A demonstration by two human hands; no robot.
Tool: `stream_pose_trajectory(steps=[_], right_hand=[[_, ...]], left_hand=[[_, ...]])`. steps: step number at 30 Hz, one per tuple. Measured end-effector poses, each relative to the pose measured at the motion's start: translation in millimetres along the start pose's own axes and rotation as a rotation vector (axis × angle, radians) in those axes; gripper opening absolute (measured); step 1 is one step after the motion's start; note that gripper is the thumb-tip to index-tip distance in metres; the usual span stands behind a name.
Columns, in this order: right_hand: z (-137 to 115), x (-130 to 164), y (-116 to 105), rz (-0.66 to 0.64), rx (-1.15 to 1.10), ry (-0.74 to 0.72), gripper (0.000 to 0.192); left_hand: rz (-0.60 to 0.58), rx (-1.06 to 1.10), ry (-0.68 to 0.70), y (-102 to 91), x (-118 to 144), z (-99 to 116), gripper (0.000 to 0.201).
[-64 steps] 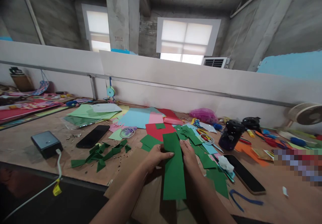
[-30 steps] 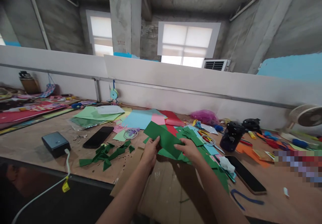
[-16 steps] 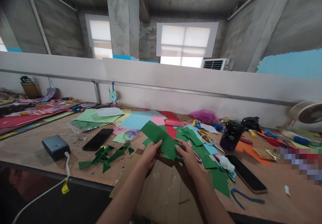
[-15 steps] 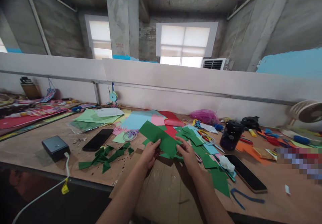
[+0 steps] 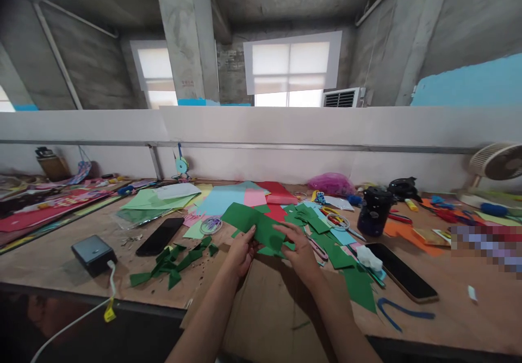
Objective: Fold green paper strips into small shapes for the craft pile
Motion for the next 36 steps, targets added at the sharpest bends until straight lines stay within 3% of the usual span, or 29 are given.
stream_pose_trajectory(steps=[3,6,9,11,16,20,24,29,36], right_hand=[[-1,1,3,-0.038,0.060,0.049,0.048],[-6,1,5,-0.051,0.040,0.055,0.038],[-4,0,2,-0.013,0.000,0.054,0.019],[2,-1,-1,0.029,-0.033,0.055,0.014],[26,-4,-3,0.089,-0.142,0.088,0.021],[39,-4,-1,0.103,-0.184,0.153,0.028],[39,-3,-4,0.137,-0.160,0.178,0.029],[36,-3,-7,0.166,-0.140,0.186,0.028],[36,-3,-5,0.165,-0.116,0.157,0.023]], left_hand=[[-0.039,-0.049,0.001,2.8,2,-1,0.033],[-0.153,-0.100,-0.013,13.1,7,-2,0.035],[-0.250,-0.143,-0.019,21.8,12,-2,0.037],[-0.244,-0.177,-0.022,21.0,13,-3,0.038],[-0.195,-0.214,-0.043,14.4,8,-7,0.038],[-0.248,-0.247,-0.048,18.8,10,-9,0.039],[-0.336,-0.253,-0.037,27.9,15,-6,0.042],[-0.248,-0.381,-0.067,18.5,14,-10,0.041],[-0.259,-0.461,-0.013,17.8,12,-10,0.044]])
Point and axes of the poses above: each hand's wrist, its own x-axis away from the middle knuckle, its own y-axis out of the palm, z = x × y, the point moved 8 cm from there along -x, towards the middle knuckle
